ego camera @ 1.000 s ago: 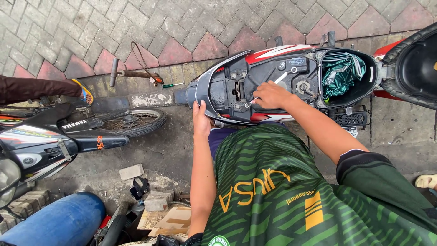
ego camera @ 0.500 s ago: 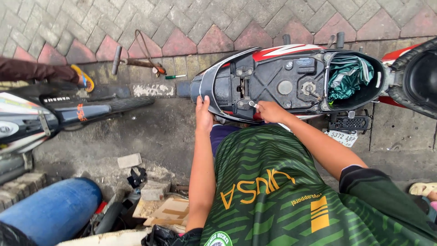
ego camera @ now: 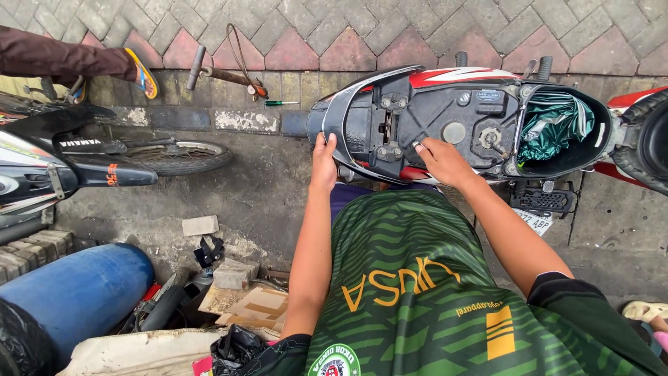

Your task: A person uses a T-handle socket wrench to work on bolts inside the storage compartment of a motorcycle.

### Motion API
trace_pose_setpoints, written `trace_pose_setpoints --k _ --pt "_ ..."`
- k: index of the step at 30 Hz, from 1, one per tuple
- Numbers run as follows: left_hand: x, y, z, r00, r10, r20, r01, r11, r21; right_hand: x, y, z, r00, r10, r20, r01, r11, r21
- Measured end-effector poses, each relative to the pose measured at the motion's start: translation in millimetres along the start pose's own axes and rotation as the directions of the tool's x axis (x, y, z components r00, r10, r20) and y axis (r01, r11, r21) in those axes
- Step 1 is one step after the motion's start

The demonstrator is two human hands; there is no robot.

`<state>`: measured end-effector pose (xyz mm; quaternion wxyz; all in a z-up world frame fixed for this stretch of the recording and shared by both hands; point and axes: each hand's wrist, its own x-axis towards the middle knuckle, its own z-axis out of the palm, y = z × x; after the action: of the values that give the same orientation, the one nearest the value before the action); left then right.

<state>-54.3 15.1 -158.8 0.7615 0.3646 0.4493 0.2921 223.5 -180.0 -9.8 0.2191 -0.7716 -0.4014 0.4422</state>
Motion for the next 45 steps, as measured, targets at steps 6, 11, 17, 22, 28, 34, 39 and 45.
trace_pose_setpoints --k 6,11,17,22,28,34,39,45 --pt "-4.4 11.6 6.9 1.000 0.012 0.000 -0.012 1.000 0.015 0.3 -13.7 -1.5 1.000 -0.009 -0.012 0.008 0.995 -0.097" --pt "0.8 0.3 -0.9 1.000 -0.008 -0.002 0.008 1.000 -0.001 5.8 -29.4 -15.5 0.999 0.036 -0.005 -0.036 0.980 -0.194" --pt "2.6 -9.5 -9.8 1.000 -0.021 0.011 0.021 1.000 0.015 27.7 -12.7 -13.1 0.994 -0.094 0.064 0.112 0.901 -0.419" --pt "7.1 -20.2 -15.6 0.999 -0.042 0.012 0.043 0.998 -0.040 38.1 13.2 -4.0 0.966 -0.216 0.141 0.258 0.776 -0.575" --pt "1.2 -9.2 -4.8 0.999 -0.034 -0.015 0.033 0.996 -0.081 48.0 32.5 -1.8 0.902 -0.420 0.097 0.374 0.651 -0.661" --pt "10.2 -33.3 -28.4 0.999 -0.032 -0.027 0.030 0.997 -0.072 80.0 60.3 25.7 0.742 -0.656 0.138 0.542 0.466 -0.699" --pt "12.6 -35.5 -28.1 1.000 -0.030 0.001 0.030 0.998 -0.063 97.6 51.8 38.8 0.607 -0.748 0.270 0.650 0.272 -0.709" --pt "-3.7 -0.3 4.9 0.999 0.014 -0.040 -0.018 0.994 -0.104 109.6 48.6 44.8 0.451 -0.809 0.377 0.707 0.066 -0.704"
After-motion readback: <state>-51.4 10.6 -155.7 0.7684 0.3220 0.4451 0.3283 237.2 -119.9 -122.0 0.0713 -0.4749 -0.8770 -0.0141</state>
